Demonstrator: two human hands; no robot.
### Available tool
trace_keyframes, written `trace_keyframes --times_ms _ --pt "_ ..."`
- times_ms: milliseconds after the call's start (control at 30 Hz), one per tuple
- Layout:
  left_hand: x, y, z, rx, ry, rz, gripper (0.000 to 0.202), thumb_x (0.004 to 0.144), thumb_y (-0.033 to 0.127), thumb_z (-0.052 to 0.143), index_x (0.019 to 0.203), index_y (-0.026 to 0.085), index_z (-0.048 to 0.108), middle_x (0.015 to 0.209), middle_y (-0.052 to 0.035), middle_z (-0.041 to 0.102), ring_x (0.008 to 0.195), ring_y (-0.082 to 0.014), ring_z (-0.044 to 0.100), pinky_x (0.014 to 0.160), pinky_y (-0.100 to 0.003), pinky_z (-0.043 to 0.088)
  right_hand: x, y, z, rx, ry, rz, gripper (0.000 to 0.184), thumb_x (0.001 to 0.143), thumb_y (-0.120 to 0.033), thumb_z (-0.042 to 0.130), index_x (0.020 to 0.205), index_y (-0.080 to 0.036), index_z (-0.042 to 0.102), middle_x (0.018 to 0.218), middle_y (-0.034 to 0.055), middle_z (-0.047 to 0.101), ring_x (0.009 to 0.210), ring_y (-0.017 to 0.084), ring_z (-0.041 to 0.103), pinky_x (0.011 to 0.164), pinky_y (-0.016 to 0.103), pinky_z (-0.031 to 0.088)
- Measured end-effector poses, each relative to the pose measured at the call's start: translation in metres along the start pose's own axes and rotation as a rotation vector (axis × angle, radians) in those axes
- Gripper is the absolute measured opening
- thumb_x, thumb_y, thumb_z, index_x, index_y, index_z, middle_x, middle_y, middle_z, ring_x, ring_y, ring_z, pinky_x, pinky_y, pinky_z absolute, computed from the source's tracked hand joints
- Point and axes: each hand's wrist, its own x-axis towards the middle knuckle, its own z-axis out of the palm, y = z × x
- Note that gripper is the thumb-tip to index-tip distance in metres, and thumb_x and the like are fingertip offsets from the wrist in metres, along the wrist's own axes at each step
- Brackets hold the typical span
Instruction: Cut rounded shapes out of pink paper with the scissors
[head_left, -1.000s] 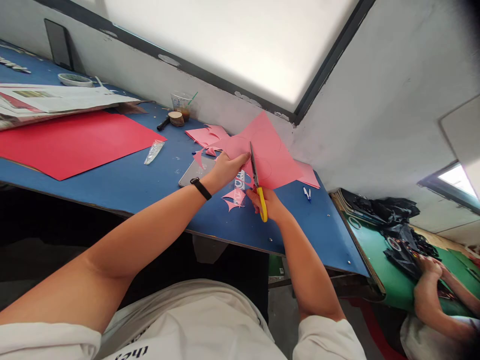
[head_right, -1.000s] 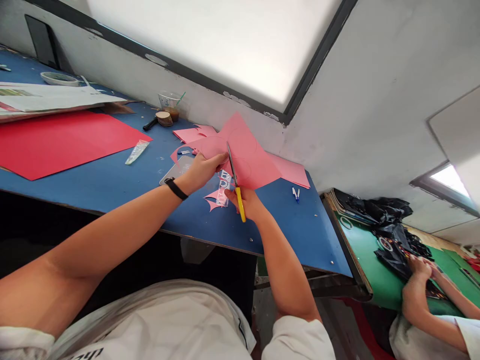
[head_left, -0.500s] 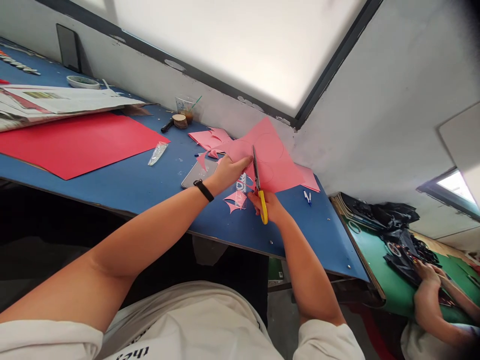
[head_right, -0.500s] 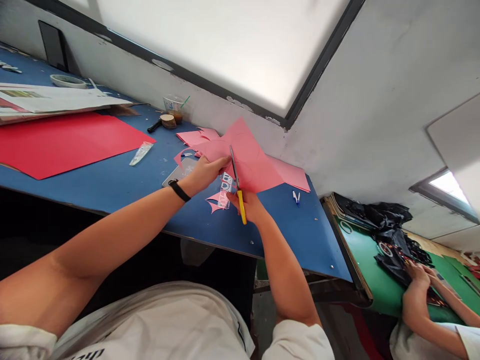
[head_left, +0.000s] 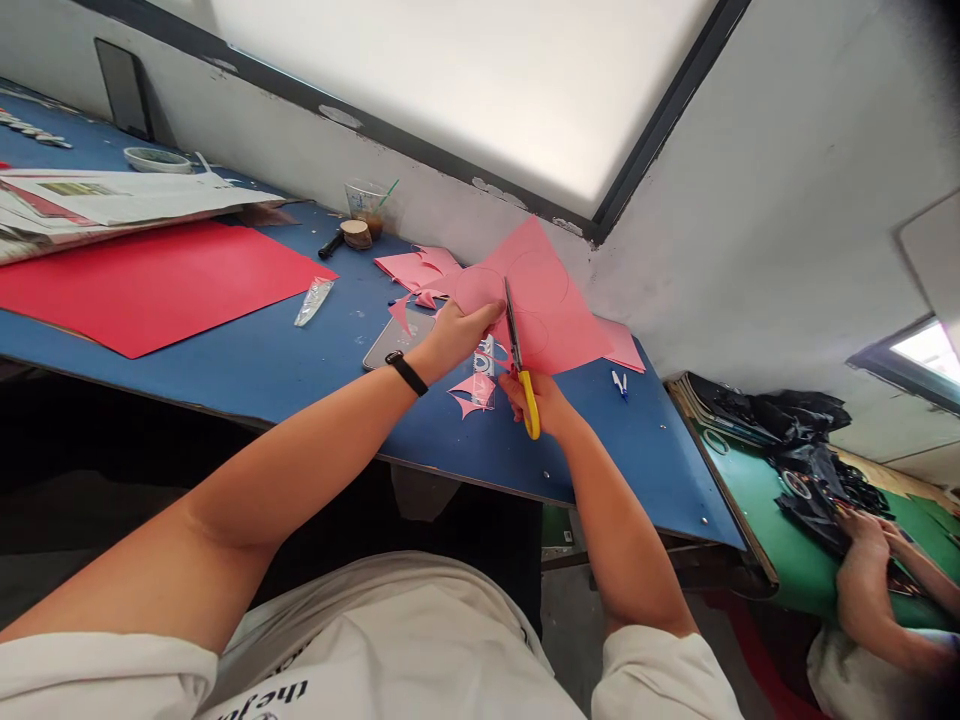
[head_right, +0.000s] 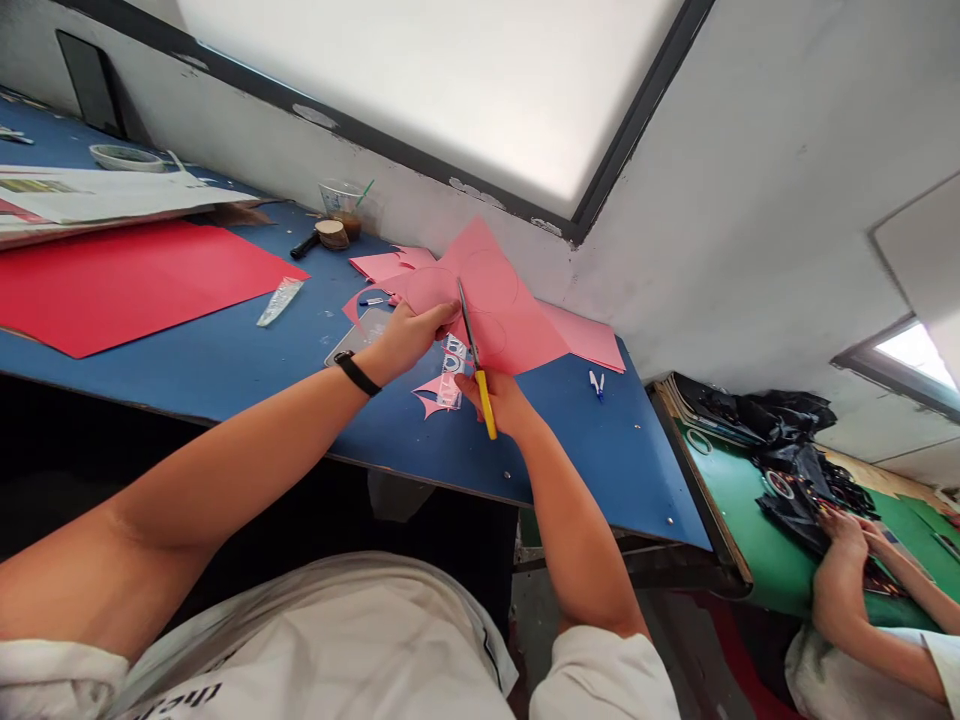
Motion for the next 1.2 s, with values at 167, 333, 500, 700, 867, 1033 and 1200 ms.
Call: trace_keyframes --times_ms 167,333,500,700,867,1033,1200 --pt "-0.001 0.001 -0.001 0.022 0.005 0.010 0.044 0.099 0.038 0.080 0.065 0.024 0.056 0.065 0.0008 0.055 0.062 -0.0139 0.048 0.059 -0.030 0.039 0.003 0.006 -0.001 0.003 -0.006 0.006 0.068 0.093 -0.089 0.084 0.085 -0.028 0.056 0.064 -0.0035 0.053 0.054 0.019 0.056 0.051 0.033 0.052" --pt "-0.002 0.002 -0.001 -0.007 0.002 -0.002 0.043 0.097 0.038 0.083 0.066 0.024 0.056 0.067 0.0006 0.055 0.063 -0.0140 0.048 0.060 -0.031 0.039 0.004 0.009 -0.001 0.004 0.005 0.008 0.067 0.093 -0.089 0.084 0.087 -0.027 0.057 0.066 -0.0038 0.054 0.056 0.018 0.057 0.051 0.032 0.052" --pt "-0.003 0.004 0.000 -0.015 -0.002 0.005 0.042 0.096 0.039 0.083 0.067 0.024 0.056 0.066 0.0014 0.052 0.063 -0.0140 0.045 0.060 -0.032 0.039 0.002 0.003 0.000 -0.008 0.011 -0.008 0.066 0.095 -0.088 0.083 0.090 -0.028 0.056 0.065 -0.0044 0.054 0.056 0.018 0.057 0.052 0.033 0.053" --pt "-0.005 0.006 0.000 -0.018 -0.021 0.029 0.038 0.092 0.038 0.081 0.067 0.023 0.057 0.067 0.0008 0.053 0.068 -0.0148 0.046 0.063 -0.031 0.039 -0.002 -0.008 0.000 0.008 0.003 0.016 0.068 0.092 -0.086 0.087 0.091 -0.028 0.052 0.067 -0.0055 0.051 0.057 0.017 0.055 0.052 0.032 0.054" --pt "-0.007 0.005 0.001 -0.055 -0.023 0.030 0.036 0.089 0.040 0.082 0.067 0.023 0.060 0.070 -0.0005 0.054 0.071 -0.0160 0.048 0.066 -0.033 0.043 0.001 -0.005 0.001 0.022 0.005 0.018 0.068 0.091 -0.088 0.085 0.097 -0.028 0.054 0.067 -0.0063 0.051 0.056 0.017 0.054 0.050 0.032 0.053" --pt "-0.008 0.001 0.000 -0.056 -0.034 0.046 0.037 0.090 0.044 0.081 0.068 0.023 0.060 0.071 -0.0003 0.054 0.071 -0.0157 0.047 0.066 -0.033 0.041 0.002 0.000 0.002 0.003 0.010 0.010 0.070 0.093 -0.092 0.082 0.091 -0.028 0.054 0.066 -0.0050 0.050 0.056 0.017 0.054 0.051 0.033 0.054" --pt "-0.008 0.002 -0.001 -0.071 -0.064 0.100 0.038 0.087 0.046 0.083 0.070 0.024 0.057 0.070 0.0016 0.052 0.069 -0.0147 0.045 0.066 -0.032 0.040 0.002 -0.001 0.001 -0.023 0.007 -0.008 0.073 0.092 -0.095 0.080 0.087 -0.028 0.052 0.067 -0.0046 0.048 0.056 0.018 0.055 0.051 0.034 0.054"
